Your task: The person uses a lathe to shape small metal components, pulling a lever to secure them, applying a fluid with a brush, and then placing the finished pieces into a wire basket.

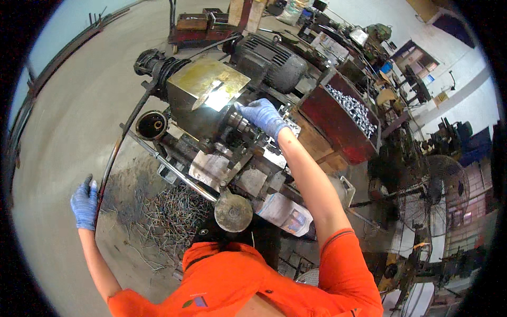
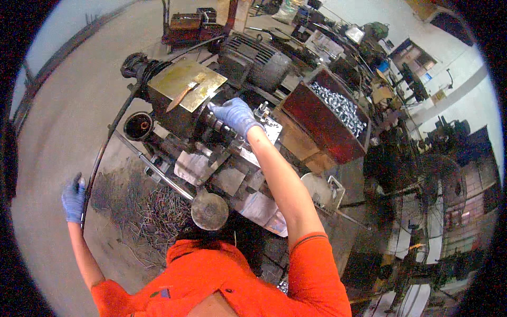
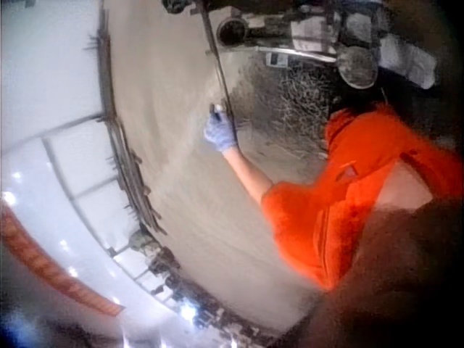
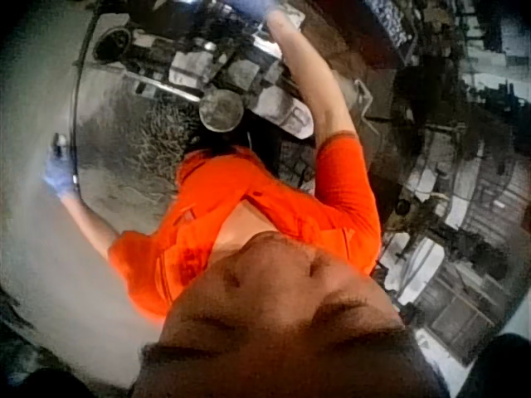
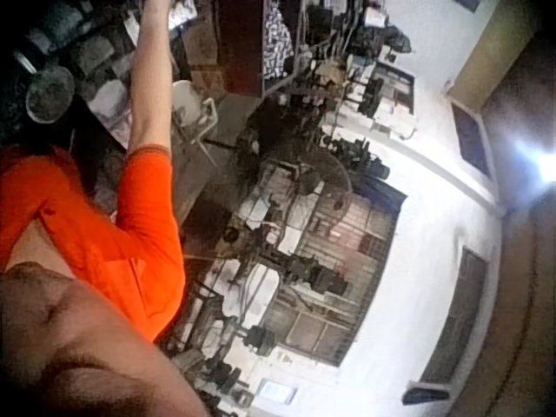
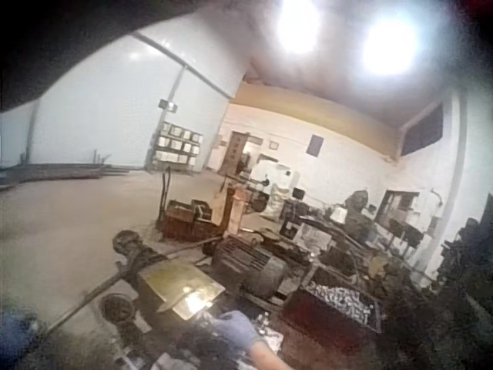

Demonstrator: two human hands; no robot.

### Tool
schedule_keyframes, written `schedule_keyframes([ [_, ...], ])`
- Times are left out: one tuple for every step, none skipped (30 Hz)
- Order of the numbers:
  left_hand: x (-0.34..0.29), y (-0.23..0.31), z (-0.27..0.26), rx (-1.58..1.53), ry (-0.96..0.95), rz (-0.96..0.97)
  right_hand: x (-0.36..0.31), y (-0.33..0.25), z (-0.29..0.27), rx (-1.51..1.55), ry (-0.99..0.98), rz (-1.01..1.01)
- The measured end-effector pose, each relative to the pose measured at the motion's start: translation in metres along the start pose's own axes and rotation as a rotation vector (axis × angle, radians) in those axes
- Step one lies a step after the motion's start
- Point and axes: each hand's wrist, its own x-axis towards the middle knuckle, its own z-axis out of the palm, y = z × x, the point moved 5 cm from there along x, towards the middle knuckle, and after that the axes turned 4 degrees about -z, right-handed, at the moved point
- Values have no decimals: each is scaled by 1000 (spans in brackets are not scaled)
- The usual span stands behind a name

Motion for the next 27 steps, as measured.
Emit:
schedule_keyframes([
  [-10,-3,9,-21,-62,-40,0,2,3,-46,27,-39],
  [-18,-4,19,-44,-125,-77,4,6,4,-91,57,-75],
  [-23,7,27,87,-131,-63,14,20,12,-97,27,-80],
  [-24,4,32,146,-83,-5,-14,-10,-1,-85,-28,9],
  [-23,-1,38,204,-36,56,-11,-6,4,-57,-56,-10],
  [-12,-2,46,252,18,139,-8,4,3,-27,-61,-16],
  [5,-27,58,301,83,299,6,28,11,-33,80,-86],
  [27,-61,66,356,71,273,12,32,17,-14,25,-71],
  [50,-91,71,411,60,244,15,33,23,3,-31,-60],
  [70,-104,76,461,51,219,18,34,26,18,-81,-45],
  [81,-98,88,431,51,221,10,20,13,48,-30,-52],
  [95,-92,81,427,63,230,-1,4,1,106,25,-67],
  [102,-89,74,423,76,240,12,20,1,74,55,-48],
  [102,-88,75,442,47,239,12,26,6,43,33,-12],
  [101,-89,76,468,31,225,16,23,9,15,12,4],
  [102,-85,77,489,11,224,16,26,11,-13,-3,33],
  [103,-85,73,494,1,201,17,26,10,-14,64,-8],
  [101,-87,68,505,-9,193,18,26,13,-13,122,-46],
  [98,-92,67,514,-24,184,10,13,11,-17,92,-32],
  [94,-98,65,523,-40,175,2,0,7,-22,61,-18],
  [100,-96,67,459,-3,223,2,7,1,-11,74,4],
  [103,-85,68,432,45,258,4,17,-2,-6,89,33],
  [103,-75,67,404,91,293,6,27,-6,0,104,62],
  [98,-75,65,378,131,315,4,28,-5,42,114,36],
  [97,-90,67,420,85,316,-5,24,-5,86,129,7],
  [110,-102,69,473,79,312,-10,18,-7,130,144,-23],
  [115,-113,81,515,56,307,-14,14,-18,109,211,-17],
])
